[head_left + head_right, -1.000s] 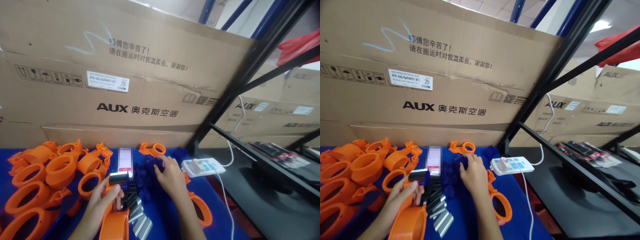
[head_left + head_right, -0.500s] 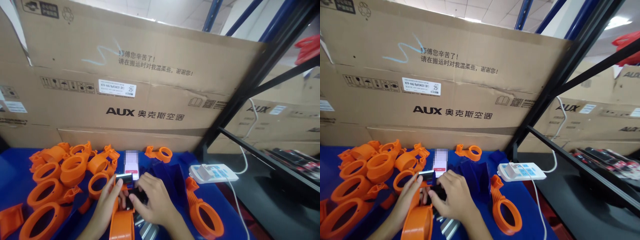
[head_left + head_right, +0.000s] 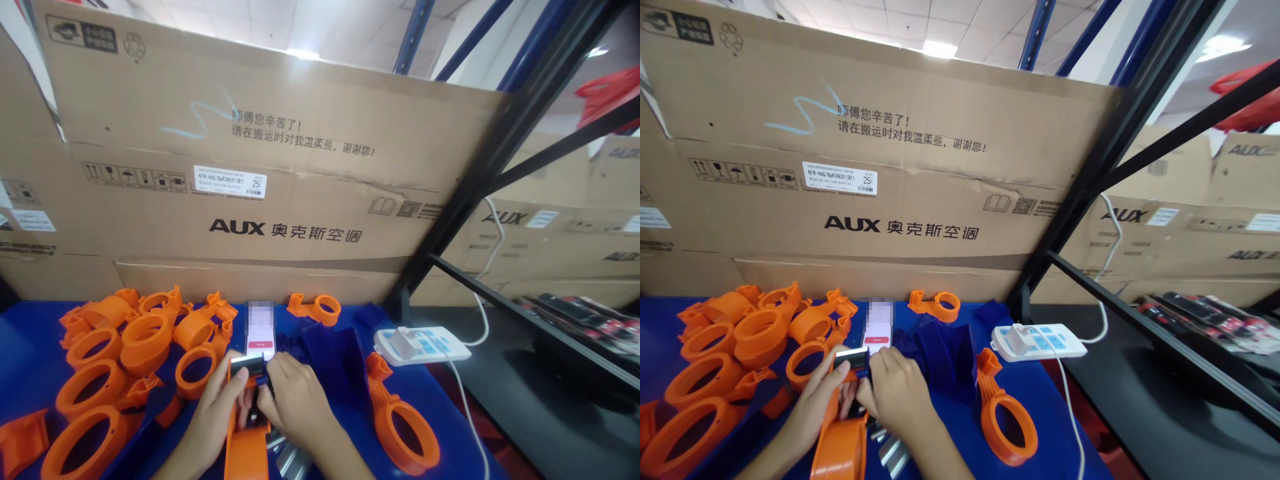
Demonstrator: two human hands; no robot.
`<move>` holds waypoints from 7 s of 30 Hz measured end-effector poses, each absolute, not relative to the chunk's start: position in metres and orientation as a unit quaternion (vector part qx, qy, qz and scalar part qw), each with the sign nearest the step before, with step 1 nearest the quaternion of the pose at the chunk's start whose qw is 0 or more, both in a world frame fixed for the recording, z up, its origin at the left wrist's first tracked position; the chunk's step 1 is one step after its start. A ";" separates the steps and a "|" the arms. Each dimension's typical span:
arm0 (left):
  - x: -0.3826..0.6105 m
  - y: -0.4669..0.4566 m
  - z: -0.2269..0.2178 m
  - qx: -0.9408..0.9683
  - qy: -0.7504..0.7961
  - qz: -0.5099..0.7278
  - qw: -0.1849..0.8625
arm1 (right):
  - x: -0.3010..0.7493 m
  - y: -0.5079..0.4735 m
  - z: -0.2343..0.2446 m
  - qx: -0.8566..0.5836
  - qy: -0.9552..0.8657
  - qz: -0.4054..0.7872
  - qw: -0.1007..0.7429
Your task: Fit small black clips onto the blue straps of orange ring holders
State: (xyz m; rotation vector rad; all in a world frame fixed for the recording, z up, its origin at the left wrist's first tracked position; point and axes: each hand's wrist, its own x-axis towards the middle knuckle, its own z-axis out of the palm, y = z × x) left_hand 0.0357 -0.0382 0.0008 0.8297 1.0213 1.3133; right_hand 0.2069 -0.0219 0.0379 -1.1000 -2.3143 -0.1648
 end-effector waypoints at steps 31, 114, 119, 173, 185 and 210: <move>0.036 -0.038 0.029 0.218 0.376 0.570 0.697 | 0.214 -0.009 0.031 -0.339 -0.889 0.037 0.307; 0.008 -0.023 0.018 0.357 0.315 0.521 0.709 | 0.233 -0.009 0.069 -0.354 -0.829 0.140 0.410; -0.007 -0.024 0.036 0.251 0.208 0.601 0.730 | 0.255 -0.005 0.080 -0.400 -0.844 0.138 0.329; -0.008 -0.035 0.042 0.280 0.259 0.583 0.717 | 0.282 -0.004 0.091 -0.385 -0.824 0.267 0.317; 0.021 -0.039 0.030 0.337 0.344 0.611 0.628 | 0.260 -0.018 0.079 -0.319 -0.862 0.337 0.206; 0.015 -0.085 0.013 0.721 0.469 0.484 0.160 | 0.236 -0.012 0.054 -0.365 -0.687 0.260 0.573</move>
